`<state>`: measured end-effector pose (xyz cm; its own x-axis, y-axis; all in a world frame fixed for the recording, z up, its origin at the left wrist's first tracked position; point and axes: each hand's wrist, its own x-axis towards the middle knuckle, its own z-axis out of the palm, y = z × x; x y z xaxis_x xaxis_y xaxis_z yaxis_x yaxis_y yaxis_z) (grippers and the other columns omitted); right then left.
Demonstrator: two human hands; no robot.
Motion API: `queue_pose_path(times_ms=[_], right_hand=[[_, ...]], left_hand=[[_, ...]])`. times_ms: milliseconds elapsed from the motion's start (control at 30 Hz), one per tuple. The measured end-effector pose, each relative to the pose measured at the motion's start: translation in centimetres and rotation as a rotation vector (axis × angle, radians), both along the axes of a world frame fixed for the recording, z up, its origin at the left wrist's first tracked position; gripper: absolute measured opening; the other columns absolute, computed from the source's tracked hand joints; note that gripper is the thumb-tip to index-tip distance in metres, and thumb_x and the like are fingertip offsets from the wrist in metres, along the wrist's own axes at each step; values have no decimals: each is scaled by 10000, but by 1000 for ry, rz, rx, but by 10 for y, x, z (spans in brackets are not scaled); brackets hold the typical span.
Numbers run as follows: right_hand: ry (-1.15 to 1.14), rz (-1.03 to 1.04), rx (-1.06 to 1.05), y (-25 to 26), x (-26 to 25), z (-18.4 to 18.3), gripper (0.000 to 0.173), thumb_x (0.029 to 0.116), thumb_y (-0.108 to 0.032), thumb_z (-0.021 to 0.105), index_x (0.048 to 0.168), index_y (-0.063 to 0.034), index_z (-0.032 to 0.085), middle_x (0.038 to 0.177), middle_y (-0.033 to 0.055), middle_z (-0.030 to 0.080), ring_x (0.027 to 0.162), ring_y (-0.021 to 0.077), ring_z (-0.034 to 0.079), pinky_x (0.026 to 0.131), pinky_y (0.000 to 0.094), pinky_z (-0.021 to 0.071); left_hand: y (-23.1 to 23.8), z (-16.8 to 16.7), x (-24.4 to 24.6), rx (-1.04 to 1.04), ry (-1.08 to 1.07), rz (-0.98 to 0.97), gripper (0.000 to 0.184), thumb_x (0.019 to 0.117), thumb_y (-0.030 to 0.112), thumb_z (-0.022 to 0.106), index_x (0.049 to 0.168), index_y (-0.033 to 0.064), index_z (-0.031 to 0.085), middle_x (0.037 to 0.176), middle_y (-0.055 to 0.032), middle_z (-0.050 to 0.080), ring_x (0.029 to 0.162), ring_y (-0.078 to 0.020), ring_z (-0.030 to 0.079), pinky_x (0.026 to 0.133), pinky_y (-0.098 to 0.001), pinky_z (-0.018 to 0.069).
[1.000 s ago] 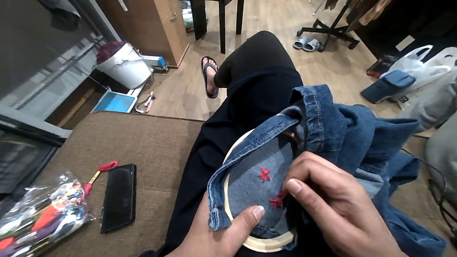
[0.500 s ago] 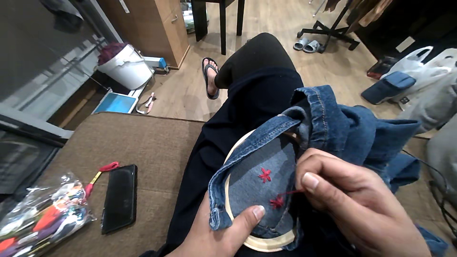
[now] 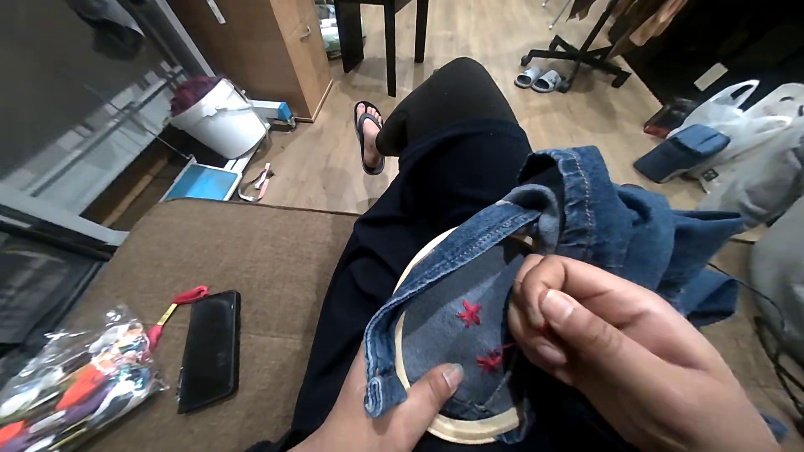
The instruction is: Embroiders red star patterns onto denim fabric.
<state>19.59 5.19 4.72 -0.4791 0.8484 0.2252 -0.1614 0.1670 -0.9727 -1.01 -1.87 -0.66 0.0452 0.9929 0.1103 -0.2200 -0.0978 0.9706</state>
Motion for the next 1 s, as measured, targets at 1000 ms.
queue_pose_path(times_ms=[1000], right_hand=[[-797, -439, 772, -40, -12, -31, 194, 1045, -230, 554, 970, -79, 650, 882, 86, 632, 862, 176, 611, 781, 235, 506]], left_hand=[[0, 5, 9, -138, -188, 35, 391, 861, -64, 711, 1218, 9, 570, 1077, -11, 757, 1004, -107, 733, 930, -322, 609]])
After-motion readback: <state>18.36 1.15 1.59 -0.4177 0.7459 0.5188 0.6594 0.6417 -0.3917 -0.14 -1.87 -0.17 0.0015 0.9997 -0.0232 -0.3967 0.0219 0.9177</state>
